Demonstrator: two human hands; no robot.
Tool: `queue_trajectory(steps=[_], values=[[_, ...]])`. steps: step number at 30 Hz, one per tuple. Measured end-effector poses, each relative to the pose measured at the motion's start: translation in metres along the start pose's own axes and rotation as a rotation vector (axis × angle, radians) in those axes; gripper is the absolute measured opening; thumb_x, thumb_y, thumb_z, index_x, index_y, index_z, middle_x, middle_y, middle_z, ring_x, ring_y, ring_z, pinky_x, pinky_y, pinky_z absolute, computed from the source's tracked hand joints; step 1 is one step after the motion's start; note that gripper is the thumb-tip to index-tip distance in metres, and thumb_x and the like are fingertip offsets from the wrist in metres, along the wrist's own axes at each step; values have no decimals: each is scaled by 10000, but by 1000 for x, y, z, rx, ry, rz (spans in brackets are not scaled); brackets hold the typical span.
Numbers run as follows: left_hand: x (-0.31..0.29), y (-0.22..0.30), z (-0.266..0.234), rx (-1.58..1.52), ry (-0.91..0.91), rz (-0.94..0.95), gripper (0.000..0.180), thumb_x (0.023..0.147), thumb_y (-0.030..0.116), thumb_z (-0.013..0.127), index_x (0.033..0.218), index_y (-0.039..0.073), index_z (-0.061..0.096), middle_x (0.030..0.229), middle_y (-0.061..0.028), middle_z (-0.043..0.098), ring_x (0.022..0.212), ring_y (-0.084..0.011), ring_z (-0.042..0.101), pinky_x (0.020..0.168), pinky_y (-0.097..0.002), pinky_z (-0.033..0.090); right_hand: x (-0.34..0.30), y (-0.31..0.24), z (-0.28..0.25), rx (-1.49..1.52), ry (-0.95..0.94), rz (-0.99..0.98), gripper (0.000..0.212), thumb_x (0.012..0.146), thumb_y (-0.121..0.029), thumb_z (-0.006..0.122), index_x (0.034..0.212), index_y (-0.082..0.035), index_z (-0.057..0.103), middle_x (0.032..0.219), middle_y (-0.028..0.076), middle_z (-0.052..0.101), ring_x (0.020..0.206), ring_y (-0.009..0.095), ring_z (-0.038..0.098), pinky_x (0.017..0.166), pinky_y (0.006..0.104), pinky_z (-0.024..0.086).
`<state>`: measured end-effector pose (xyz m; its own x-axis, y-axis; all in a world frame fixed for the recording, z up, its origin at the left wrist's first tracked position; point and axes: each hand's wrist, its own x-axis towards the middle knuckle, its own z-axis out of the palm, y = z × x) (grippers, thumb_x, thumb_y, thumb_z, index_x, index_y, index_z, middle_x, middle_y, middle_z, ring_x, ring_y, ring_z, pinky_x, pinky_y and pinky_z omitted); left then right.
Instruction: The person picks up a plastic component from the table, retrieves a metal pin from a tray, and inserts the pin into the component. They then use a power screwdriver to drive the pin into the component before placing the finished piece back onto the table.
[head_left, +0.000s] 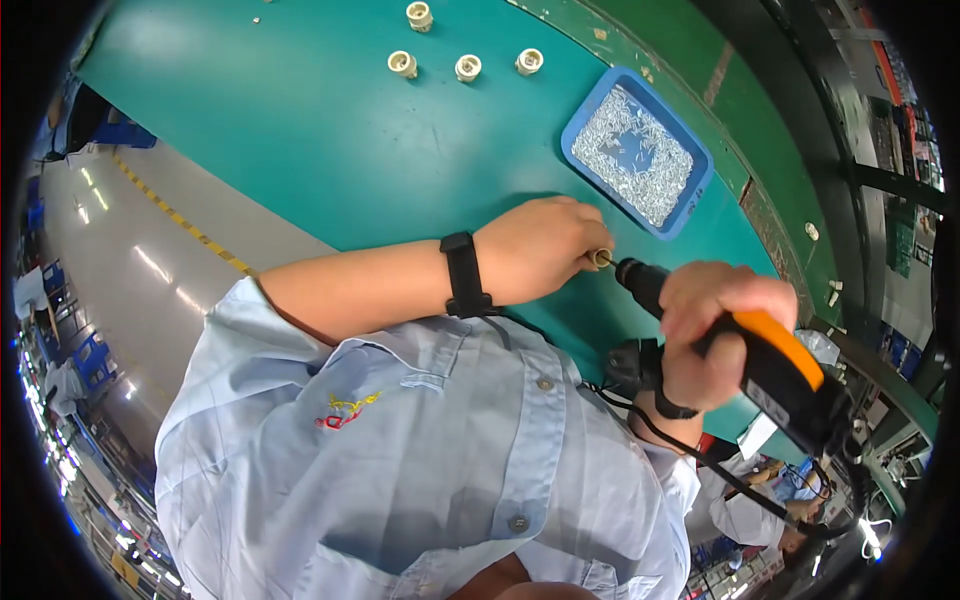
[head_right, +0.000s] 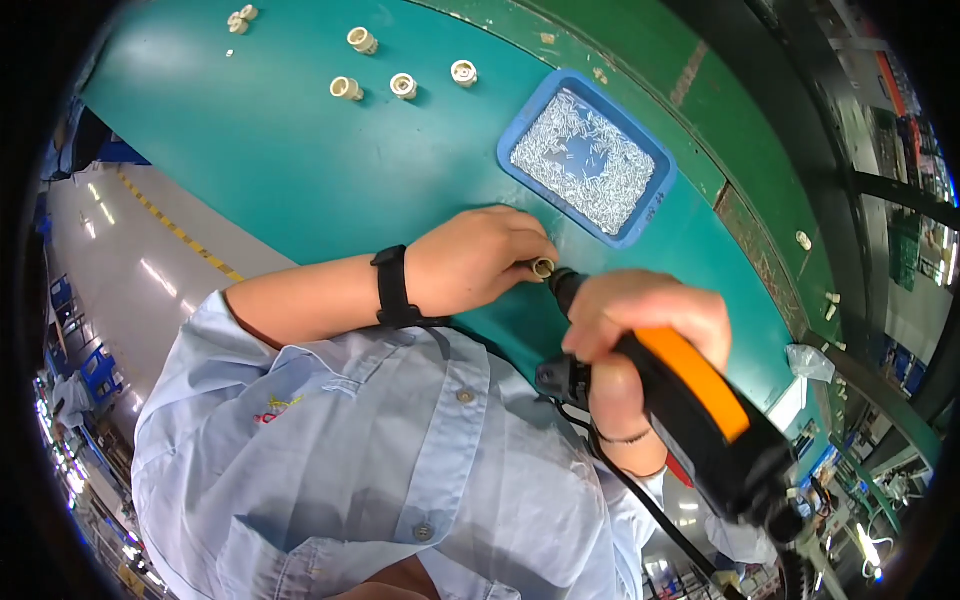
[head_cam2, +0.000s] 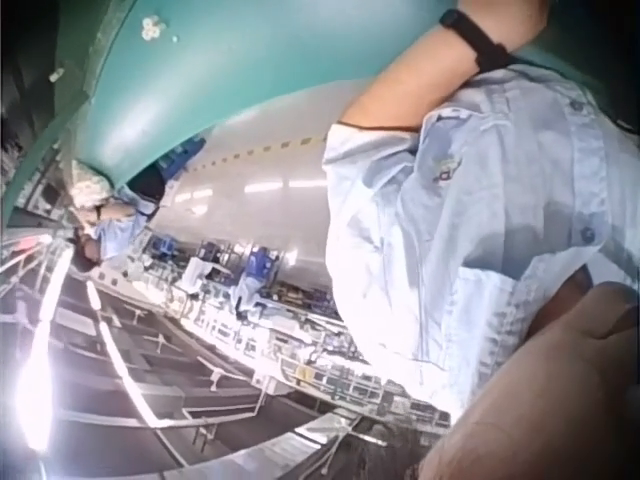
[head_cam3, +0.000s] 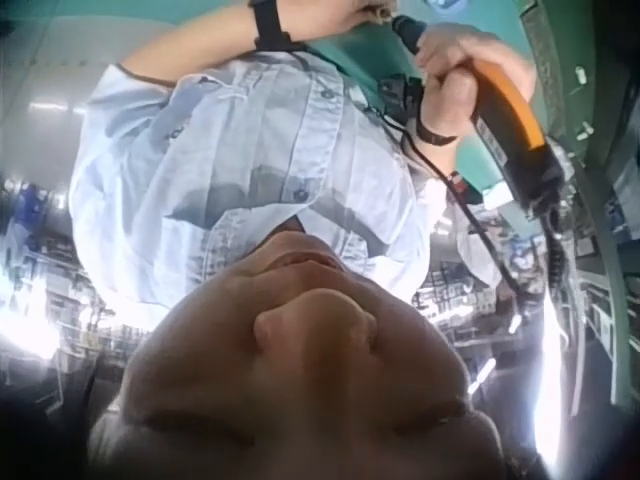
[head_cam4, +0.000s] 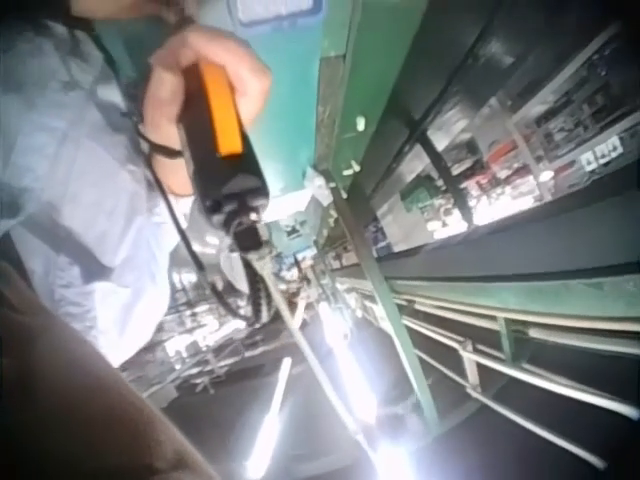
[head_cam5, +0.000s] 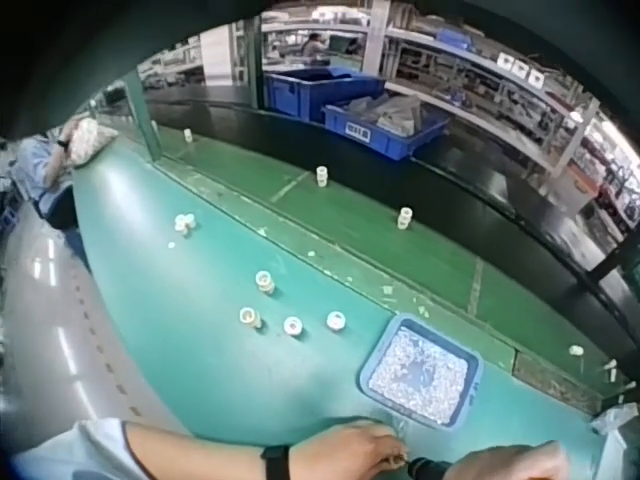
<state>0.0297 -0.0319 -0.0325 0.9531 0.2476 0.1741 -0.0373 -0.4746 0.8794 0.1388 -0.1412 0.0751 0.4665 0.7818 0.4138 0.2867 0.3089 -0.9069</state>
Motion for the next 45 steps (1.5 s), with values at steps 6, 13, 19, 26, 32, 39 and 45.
queue_trajectory(steps=[6,13,19,26,32,39,45], values=[[16,18,-22,-30,-29,-7,274,721,85,705,976,39,618,888,-87,605,813,-295,584,701,-377,482,-7,-31,-41,307,147,-298,326,897,-351,549,980,-50,455,622,16,470,482,128,471,462,255,381],[93,-9,-27,275,-62,102,192,724,115,696,891,50,628,870,-113,597,851,-313,586,726,-404,472,-18,-20,-45,205,251,-226,336,906,-373,518,974,-50,454,596,12,440,464,123,436,448,257,346],[107,-9,-32,136,-288,-89,88,734,107,685,794,59,643,880,-95,625,826,-307,588,713,-392,476,-23,-23,-44,139,315,-192,293,908,-337,486,977,-53,486,555,-8,377,470,106,398,466,253,304],[89,-12,-27,269,134,169,51,738,105,681,780,77,670,869,-72,631,828,-282,577,724,-381,467,-18,-24,-46,165,321,-199,304,900,-345,501,972,-50,487,566,-6,393,476,107,407,469,256,309],[50,28,-35,154,116,202,55,725,88,699,776,92,679,821,-38,598,830,-249,552,746,-351,451,-10,-35,-39,376,306,-269,334,901,-380,513,980,-56,483,603,-3,438,506,102,437,485,248,325],[19,40,-33,-120,51,53,148,653,59,774,755,89,672,798,2,577,816,-183,534,733,-303,427,-5,-35,-34,417,47,-253,387,903,-425,518,1042,-66,473,667,-3,486,557,101,479,502,232,343],[16,44,-33,-36,81,82,148,651,63,773,753,92,670,801,-2,579,832,-186,535,742,-307,429,-6,-37,-25,376,43,-263,387,906,-421,507,1057,-66,473,654,-2,472,537,98,464,499,238,340]])
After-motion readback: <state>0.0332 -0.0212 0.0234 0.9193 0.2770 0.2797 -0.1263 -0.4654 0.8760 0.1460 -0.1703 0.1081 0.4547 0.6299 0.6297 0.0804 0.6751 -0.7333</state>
